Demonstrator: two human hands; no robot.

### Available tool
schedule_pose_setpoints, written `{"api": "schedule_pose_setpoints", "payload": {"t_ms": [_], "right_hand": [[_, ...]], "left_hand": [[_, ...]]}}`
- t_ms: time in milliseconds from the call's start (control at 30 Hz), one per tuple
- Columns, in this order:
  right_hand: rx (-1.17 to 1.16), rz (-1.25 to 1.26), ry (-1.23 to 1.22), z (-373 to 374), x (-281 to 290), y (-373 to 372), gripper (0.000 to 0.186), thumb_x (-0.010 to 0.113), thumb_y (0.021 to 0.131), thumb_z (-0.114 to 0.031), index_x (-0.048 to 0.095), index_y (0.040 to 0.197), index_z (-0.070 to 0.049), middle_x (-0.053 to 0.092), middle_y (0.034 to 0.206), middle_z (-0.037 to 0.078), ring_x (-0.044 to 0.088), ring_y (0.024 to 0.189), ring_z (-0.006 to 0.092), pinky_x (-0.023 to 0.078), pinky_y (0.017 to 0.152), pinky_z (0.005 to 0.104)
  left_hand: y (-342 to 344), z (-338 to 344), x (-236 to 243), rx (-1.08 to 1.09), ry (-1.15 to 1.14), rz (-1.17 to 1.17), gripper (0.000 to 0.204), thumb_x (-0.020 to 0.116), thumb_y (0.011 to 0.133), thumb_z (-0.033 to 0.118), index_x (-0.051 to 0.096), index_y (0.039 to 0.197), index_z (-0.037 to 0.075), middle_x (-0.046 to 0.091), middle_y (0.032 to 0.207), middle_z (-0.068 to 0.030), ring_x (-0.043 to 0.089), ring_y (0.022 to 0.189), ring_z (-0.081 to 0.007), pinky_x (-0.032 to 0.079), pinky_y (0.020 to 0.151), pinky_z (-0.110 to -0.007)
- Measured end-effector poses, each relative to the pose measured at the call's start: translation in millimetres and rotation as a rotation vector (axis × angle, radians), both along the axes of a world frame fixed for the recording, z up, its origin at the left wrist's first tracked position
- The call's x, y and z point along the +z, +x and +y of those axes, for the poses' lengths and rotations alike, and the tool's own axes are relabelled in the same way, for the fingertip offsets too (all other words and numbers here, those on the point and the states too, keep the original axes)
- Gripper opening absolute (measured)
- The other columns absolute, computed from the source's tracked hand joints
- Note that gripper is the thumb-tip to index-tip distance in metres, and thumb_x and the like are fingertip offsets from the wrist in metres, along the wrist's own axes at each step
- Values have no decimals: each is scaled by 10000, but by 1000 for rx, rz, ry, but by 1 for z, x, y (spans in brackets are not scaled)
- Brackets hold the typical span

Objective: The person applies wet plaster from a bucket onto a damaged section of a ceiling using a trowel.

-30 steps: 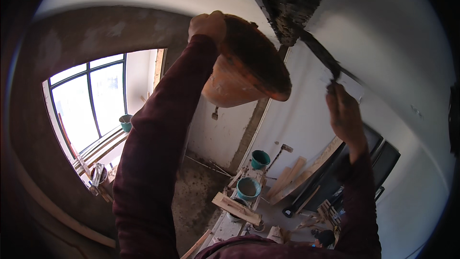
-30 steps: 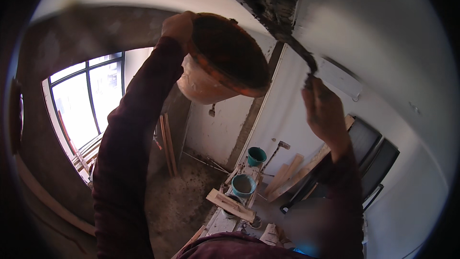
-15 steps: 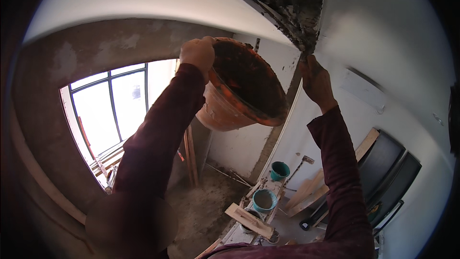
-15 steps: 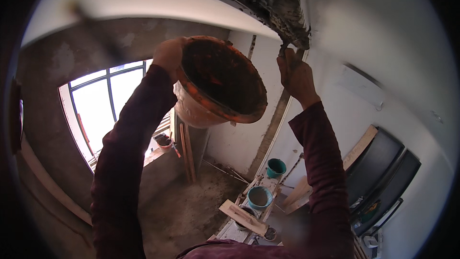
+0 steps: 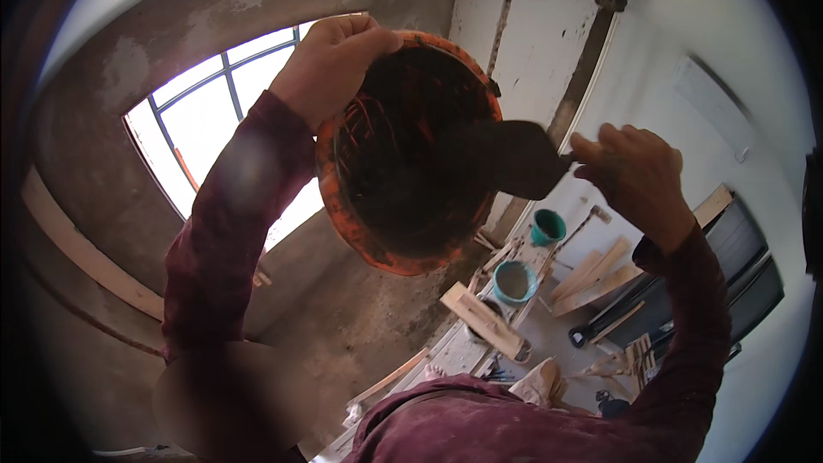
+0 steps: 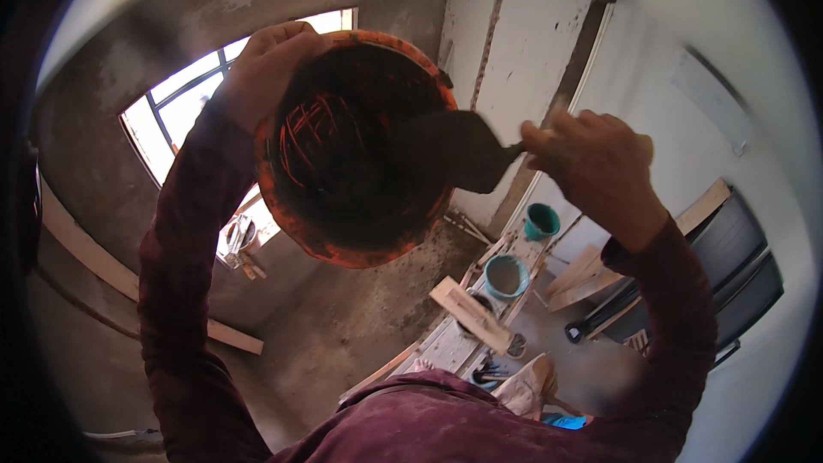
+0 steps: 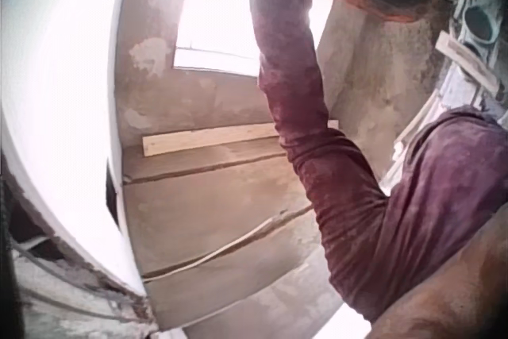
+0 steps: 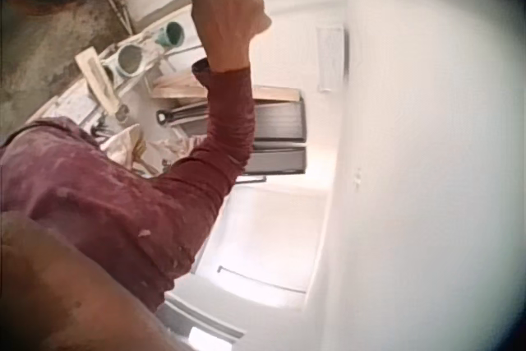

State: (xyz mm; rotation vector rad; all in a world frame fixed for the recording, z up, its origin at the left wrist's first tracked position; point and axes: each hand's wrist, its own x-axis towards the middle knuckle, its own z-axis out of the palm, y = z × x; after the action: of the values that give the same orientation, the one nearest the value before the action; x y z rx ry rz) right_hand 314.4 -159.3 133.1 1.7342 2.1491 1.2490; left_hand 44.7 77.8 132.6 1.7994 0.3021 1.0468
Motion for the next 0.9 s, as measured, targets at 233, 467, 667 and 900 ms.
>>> {"api": "schedule_pose_setpoints", "payload": {"t_ms": [233,467,667,900], "right_hand": [[121,-154,-47,50,-61,-25,213,611,851,-202,612,1039,-104,554,800,30,589,736,173,438,612,337],[247,-121,-168,54,-94,-27,250,612,839,-194,638,1073,-109,565,791,30,616,763,171,464,624,322],[237,454,-396,34,-103,-34,298,662,856,-247,646,1111,-93,616,820,85,652,753,273,511,635,397],[326,1031,-518,8,-130,-27,393,717,841,-295,658,1133,-38,643,843,211,629,743,396,490,657,457]], "left_hand": [[-4,1,-38,77,84,160,227,626,901,213,610,758,38,491,644,62,439,590,-33,373,522,-237],[4,3,-54,65,25,105,226,626,894,205,622,754,28,485,619,63,424,552,-37,358,492,-239],[4,-17,-59,207,50,69,226,630,879,194,621,754,6,500,631,37,434,576,-62,373,516,-258],[-9,-27,-65,286,-109,-41,265,608,889,212,619,795,-36,544,694,-7,486,652,-92,424,594,-273]]}}
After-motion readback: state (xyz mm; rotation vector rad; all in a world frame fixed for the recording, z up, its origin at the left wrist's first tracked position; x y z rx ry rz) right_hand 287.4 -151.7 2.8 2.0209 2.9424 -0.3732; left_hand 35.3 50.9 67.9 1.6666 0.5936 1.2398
